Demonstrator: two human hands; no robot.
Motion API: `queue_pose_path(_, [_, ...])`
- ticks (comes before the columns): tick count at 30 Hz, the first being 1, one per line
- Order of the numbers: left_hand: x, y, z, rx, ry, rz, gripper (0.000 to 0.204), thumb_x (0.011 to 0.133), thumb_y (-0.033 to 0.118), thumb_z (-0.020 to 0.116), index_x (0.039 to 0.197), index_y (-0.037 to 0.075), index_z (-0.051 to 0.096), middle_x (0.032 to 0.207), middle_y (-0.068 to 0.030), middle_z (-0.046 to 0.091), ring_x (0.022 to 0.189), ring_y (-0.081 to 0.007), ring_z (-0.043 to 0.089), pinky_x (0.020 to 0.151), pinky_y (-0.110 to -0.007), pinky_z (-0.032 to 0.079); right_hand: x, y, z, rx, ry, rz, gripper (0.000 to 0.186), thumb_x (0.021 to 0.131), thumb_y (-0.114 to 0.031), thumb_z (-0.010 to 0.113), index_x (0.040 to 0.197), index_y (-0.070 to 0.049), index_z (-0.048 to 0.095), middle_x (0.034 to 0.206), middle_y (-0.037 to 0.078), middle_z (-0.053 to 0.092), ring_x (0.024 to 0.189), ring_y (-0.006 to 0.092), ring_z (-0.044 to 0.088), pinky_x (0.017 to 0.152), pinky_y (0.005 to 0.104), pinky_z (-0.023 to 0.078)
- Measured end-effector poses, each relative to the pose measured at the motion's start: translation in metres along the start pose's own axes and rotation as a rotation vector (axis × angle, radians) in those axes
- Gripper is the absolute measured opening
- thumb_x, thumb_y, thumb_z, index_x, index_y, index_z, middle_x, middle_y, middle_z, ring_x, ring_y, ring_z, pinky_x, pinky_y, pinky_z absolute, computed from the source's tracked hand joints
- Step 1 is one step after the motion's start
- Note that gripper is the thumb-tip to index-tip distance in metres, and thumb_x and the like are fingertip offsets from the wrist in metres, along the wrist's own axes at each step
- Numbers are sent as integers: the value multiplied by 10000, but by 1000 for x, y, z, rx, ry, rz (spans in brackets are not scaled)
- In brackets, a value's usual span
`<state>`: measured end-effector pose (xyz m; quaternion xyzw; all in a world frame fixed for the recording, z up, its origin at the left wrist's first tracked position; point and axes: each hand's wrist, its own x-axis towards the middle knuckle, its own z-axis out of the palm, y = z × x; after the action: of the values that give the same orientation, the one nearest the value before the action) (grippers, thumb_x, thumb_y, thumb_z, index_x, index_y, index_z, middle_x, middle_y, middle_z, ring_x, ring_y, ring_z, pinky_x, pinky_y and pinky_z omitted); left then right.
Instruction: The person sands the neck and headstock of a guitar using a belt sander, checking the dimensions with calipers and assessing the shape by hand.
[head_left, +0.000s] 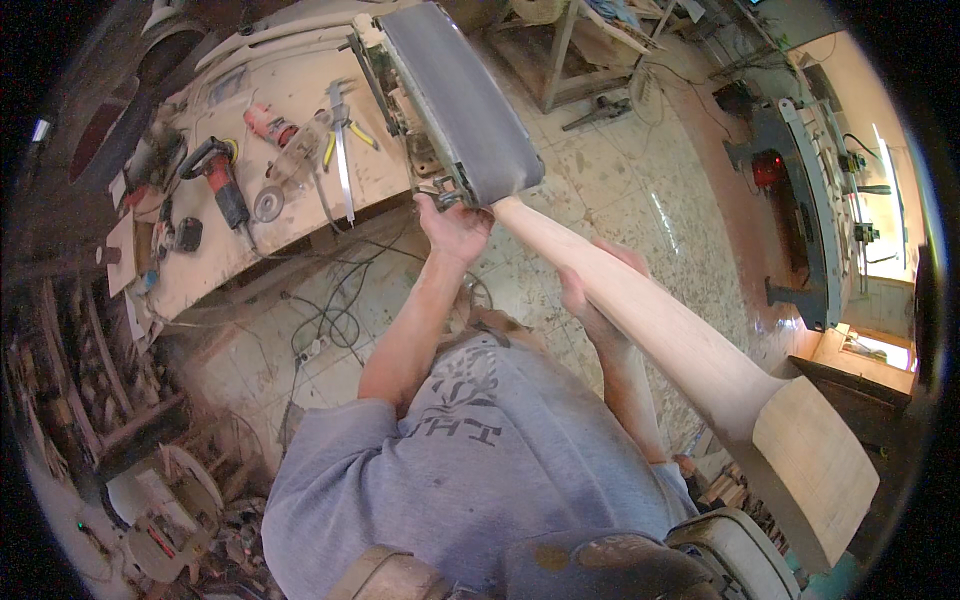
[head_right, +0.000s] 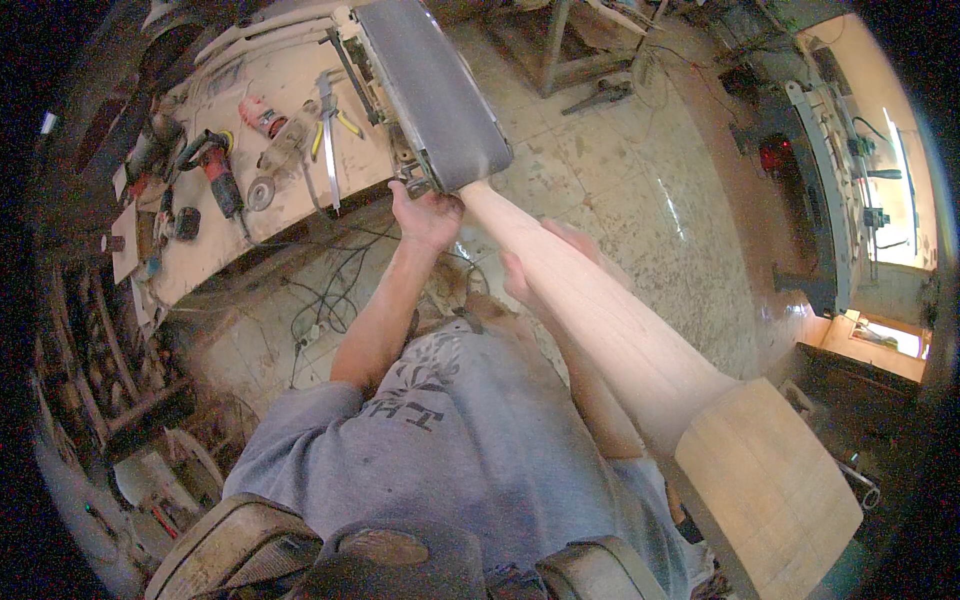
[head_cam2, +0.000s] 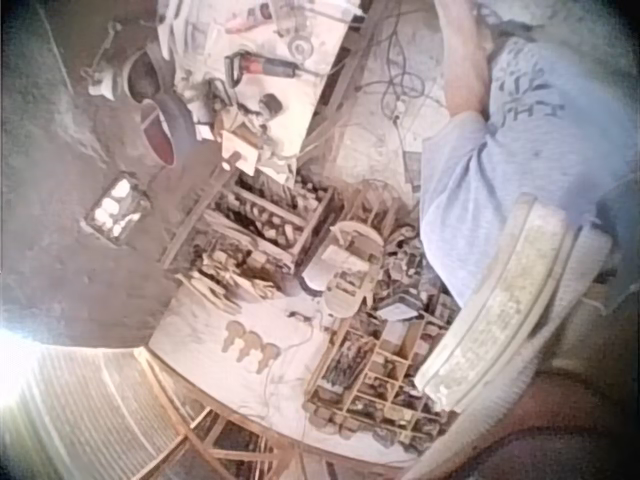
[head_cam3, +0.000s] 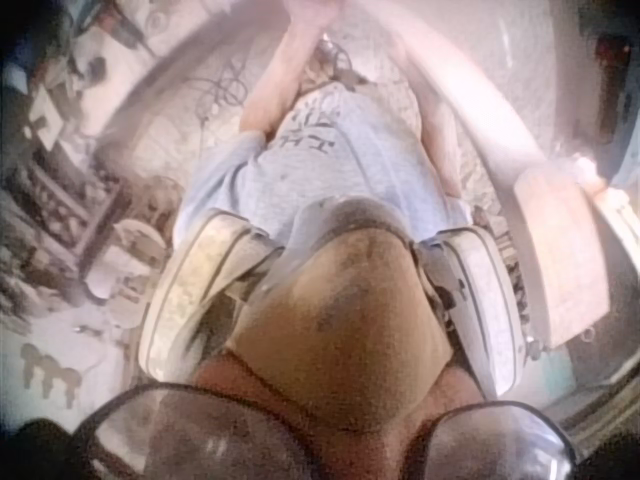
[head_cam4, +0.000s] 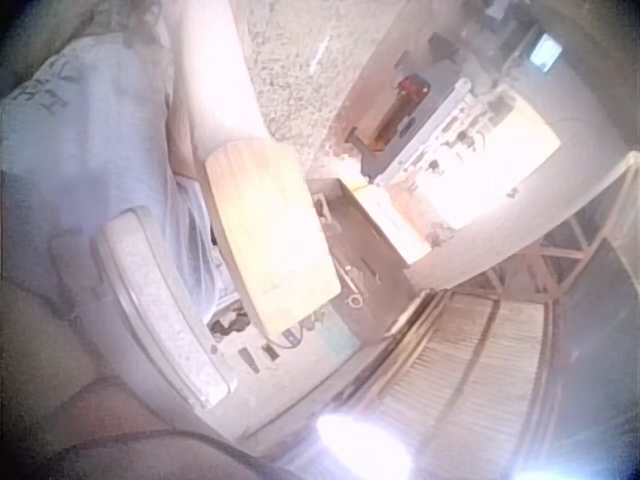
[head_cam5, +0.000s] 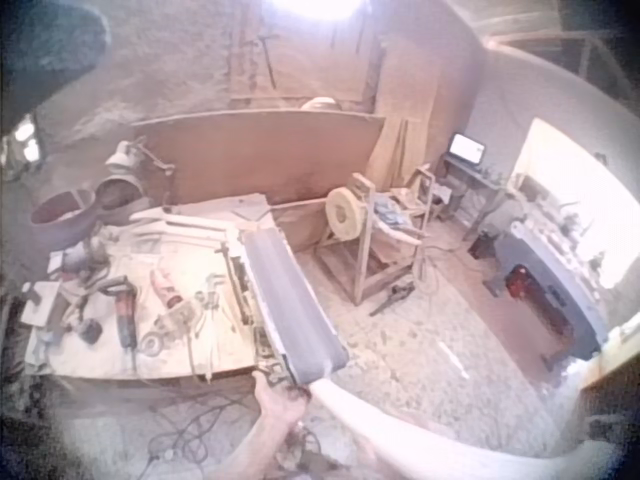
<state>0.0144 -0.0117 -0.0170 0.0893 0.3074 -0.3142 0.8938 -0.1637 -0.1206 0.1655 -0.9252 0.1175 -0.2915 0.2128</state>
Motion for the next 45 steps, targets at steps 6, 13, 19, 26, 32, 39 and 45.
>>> queue_pose_path(6, [8,3,-6,-12,-9,8,1072,897,891,397,1376,-63,486,1335,-186,566,1165,-334,551,1059,-463,463,3,9,4,14,4,32,557,746,-254,899,1155,22,640,974,101,706,874,208,691,816,342,563])
queue_pose_path(13, [6,1,-3,-34,-24,-24,1103,901,890,390,1370,-104,482,1336,-207,551,1187,-346,526,1105,-470,426,1,8,10,80,74,14,521,754,-248,905,1124,21,655,954,94,704,855,207,689,798,338,561])
queue_pose_path(19, [3,-2,2,-4,-16,10,1119,889,898,400,1379,-105,481,1315,-207,564,1173,-349,536,1076,-483,453,13,4,-1,163,-13,19,479,771,-204,895,1122,17,654,962,91,716,865,196,697,799,320,564])
queue_pose_path(26, [13,4,-9,2,-6,1,1070,897,882,413,1372,-72,498,1332,-193,578,1166,-354,572,1050,-473,491,12,4,0,62,-20,-75,487,769,-198,901,1126,22,652,950,89,723,859,184,699,804,318,568])
queue_pose_path(32, [11,-3,1,-42,-3,-24,985,927,843,418,1363,-35,513,1326,-178,592,1214,-348,575,1091,-499,486,11,5,1,199,11,117,517,794,-201,889,1186,22,636,1018,107,712,847,192,695,772,310,575])
queue_pose_path(39, [-37,14,-43,160,28,96,747,1053,651,409,1397,-7,493,1380,-199,580,1316,-363,556,1144,-531,446,-66,57,-16,915,-118,555,481,945,-228,711,1339,9,571,1159,147,693,930,236,714,773,375,632])
queue_pose_path(45, [-133,37,-44,155,-90,352,784,1045,645,420,1437,-32,466,1483,-241,533,1375,-393,519,1181,-564,400,-182,88,8,1467,-207,1002,488,1057,-279,594,1437,9,489,1306,168,649,1074,317,702,893,445,601])
